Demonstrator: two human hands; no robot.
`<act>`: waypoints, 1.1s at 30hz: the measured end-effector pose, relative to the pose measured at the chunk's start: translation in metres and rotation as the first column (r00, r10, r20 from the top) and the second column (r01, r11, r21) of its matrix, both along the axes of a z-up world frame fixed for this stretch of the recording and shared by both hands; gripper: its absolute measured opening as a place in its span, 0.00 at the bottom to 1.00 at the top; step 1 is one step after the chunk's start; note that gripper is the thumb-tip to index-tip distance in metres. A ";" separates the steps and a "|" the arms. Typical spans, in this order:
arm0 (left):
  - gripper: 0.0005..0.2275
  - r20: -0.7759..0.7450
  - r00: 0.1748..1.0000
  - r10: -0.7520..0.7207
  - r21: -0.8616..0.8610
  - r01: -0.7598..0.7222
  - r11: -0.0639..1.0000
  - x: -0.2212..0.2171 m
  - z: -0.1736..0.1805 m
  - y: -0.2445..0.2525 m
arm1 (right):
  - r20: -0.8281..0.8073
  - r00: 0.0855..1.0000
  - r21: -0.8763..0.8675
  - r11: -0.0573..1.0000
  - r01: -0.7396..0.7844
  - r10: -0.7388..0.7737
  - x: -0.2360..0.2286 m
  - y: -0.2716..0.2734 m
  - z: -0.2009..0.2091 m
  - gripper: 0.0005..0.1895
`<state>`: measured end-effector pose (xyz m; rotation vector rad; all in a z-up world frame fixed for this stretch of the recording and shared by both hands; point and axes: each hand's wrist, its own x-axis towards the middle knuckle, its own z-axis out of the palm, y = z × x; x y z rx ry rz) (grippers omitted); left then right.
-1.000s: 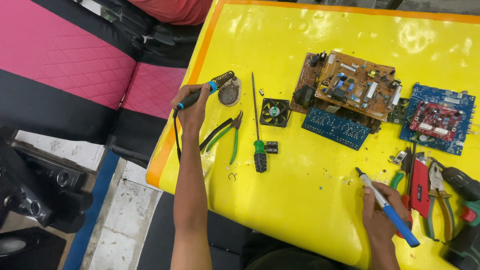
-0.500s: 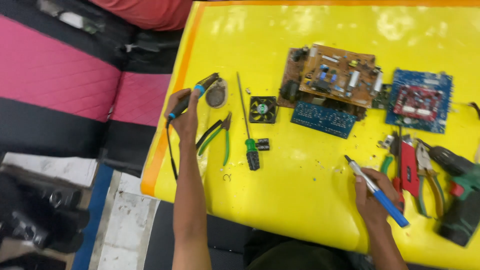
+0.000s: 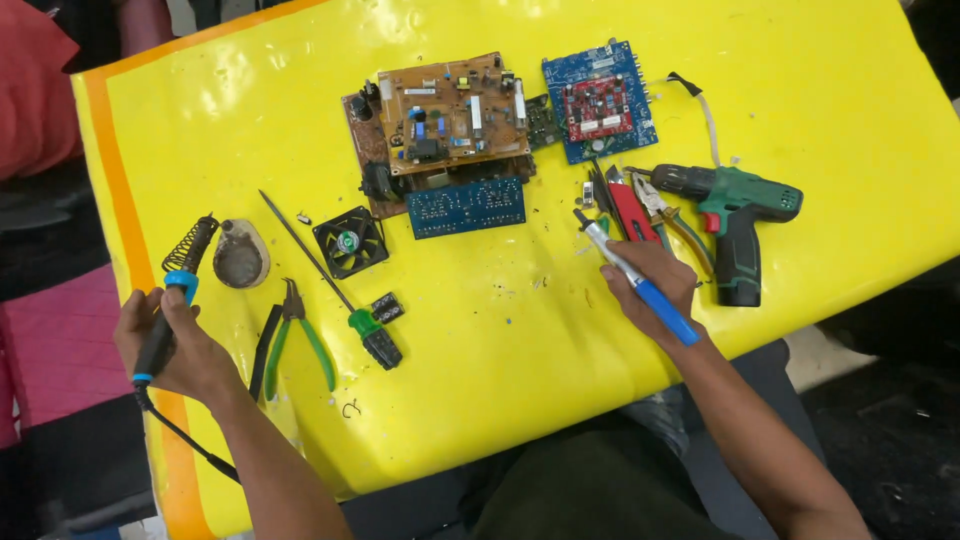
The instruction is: The person uses a soldering iron and solder wire to work on a blue circuit board placed on a yellow table. They then set the tools down and rearrange several other circuit boards and components on the table.
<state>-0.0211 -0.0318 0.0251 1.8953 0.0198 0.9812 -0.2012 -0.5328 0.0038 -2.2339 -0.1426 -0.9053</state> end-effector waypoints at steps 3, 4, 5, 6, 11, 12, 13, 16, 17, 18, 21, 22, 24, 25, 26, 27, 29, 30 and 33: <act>0.11 -0.026 0.999 -0.024 0.006 0.024 1.000 -0.002 0.000 -0.003 | -0.004 1.000 -0.081 0.997 -0.010 0.009 0.000 -0.028 -0.005 0.16; 0.11 -0.030 0.999 -0.023 0.006 0.024 1.000 -0.004 -0.002 -0.004 | -0.009 1.000 -0.082 0.997 -0.010 0.010 0.000 -0.034 0.001 0.16; 0.11 -0.035 0.999 -0.002 -0.013 0.001 1.000 -0.006 -0.004 -0.007 | -0.033 0.999 -0.165 0.986 -0.008 0.002 0.001 -0.039 0.007 0.15; 0.12 -0.039 0.999 0.016 -0.032 -0.017 0.999 -0.006 -0.006 -0.010 | -0.055 0.998 -0.248 0.969 -0.003 -0.011 0.001 -0.045 0.013 0.15; 0.16 -0.081 0.988 0.128 -0.145 -0.139 0.980 -0.021 -0.017 -0.031 | -0.116 0.993 -0.452 0.892 -0.018 -0.038 0.001 -0.080 0.014 0.15; 0.16 -0.136 0.973 0.185 -0.158 -0.205 0.966 -0.026 -0.016 -0.038 | -0.142 0.989 -0.499 0.866 -0.038 -0.039 0.002 -0.083 0.021 0.15; 0.16 -0.138 0.974 0.181 -0.158 -0.202 0.967 -0.025 -0.023 -0.032 | -0.144 0.989 -0.500 0.865 -0.035 -0.043 0.001 -0.095 0.010 0.15; 0.19 -0.114 0.976 0.184 -0.185 -0.203 0.962 -0.031 -0.036 -0.020 | -0.244 0.968 -0.586 0.803 -0.107 -0.049 -0.006 -0.122 -0.010 0.25; 0.18 -0.150 0.974 0.170 -0.246 -0.204 0.948 -0.034 -0.034 -0.022 | -0.265 0.964 -0.616 0.776 -0.137 -0.040 -0.006 -0.124 -0.009 0.28; 0.17 -0.181 0.972 0.150 -0.304 -0.201 0.931 -0.034 -0.029 -0.022 | -0.281 0.959 -0.642 0.749 -0.160 -0.036 -0.006 -0.126 -0.009 0.31; 0.23 -0.224 0.958 0.178 -0.527 -0.272 0.805 -0.055 -0.037 -0.043 | -0.264 0.964 -0.663 0.727 -0.177 -0.007 -0.004 -0.126 -0.010 0.33; 0.23 -0.224 0.959 0.174 -0.527 -0.269 0.806 -0.064 -0.039 -0.056 | -0.265 0.964 -0.663 0.728 -0.174 -0.010 -0.002 -0.126 -0.012 0.33; 0.22 -0.075 0.978 0.195 -0.514 -0.206 0.833 -0.082 -0.043 -0.082 | -0.426 0.901 -0.693 0.670 -0.265 -0.084 0.001 -0.126 -0.015 0.38; 0.22 -0.077 0.978 0.195 -0.514 -0.207 0.832 -0.089 -0.037 -0.100 | -0.427 0.900 -0.693 0.669 -0.267 -0.084 0.001 -0.124 -0.017 0.38; 0.22 -0.097 0.977 0.187 -0.468 -0.211 0.858 -0.097 -0.031 -0.117 | -0.338 0.939 -0.682 0.704 -0.200 -0.061 0.003 -0.121 -0.020 0.24; 0.22 -0.118 0.976 0.180 -0.421 -0.214 0.881 -0.105 -0.024 -0.133 | -0.245 0.969 -0.660 0.739 -0.134 -0.043 0.005 -0.117 -0.022 0.20; 0.20 -0.086 0.977 0.194 -0.442 -0.212 0.872 -0.111 -0.029 -0.149 | -0.260 0.965 -0.667 0.722 -0.182 0.002 -0.004 -0.133 -0.023 0.20; 0.20 -0.070 0.977 0.201 -0.461 -0.210 0.862 -0.116 -0.029 -0.151 | -0.291 0.956 -0.673 0.701 -0.234 0.040 0.001 -0.137 -0.025 0.27; 0.20 -0.024 0.994 0.102 -0.428 -0.103 0.898 -0.129 -0.030 -0.163 | -0.319 0.947 -0.665 0.706 -0.246 0.030 0.000 -0.135 -0.015 0.32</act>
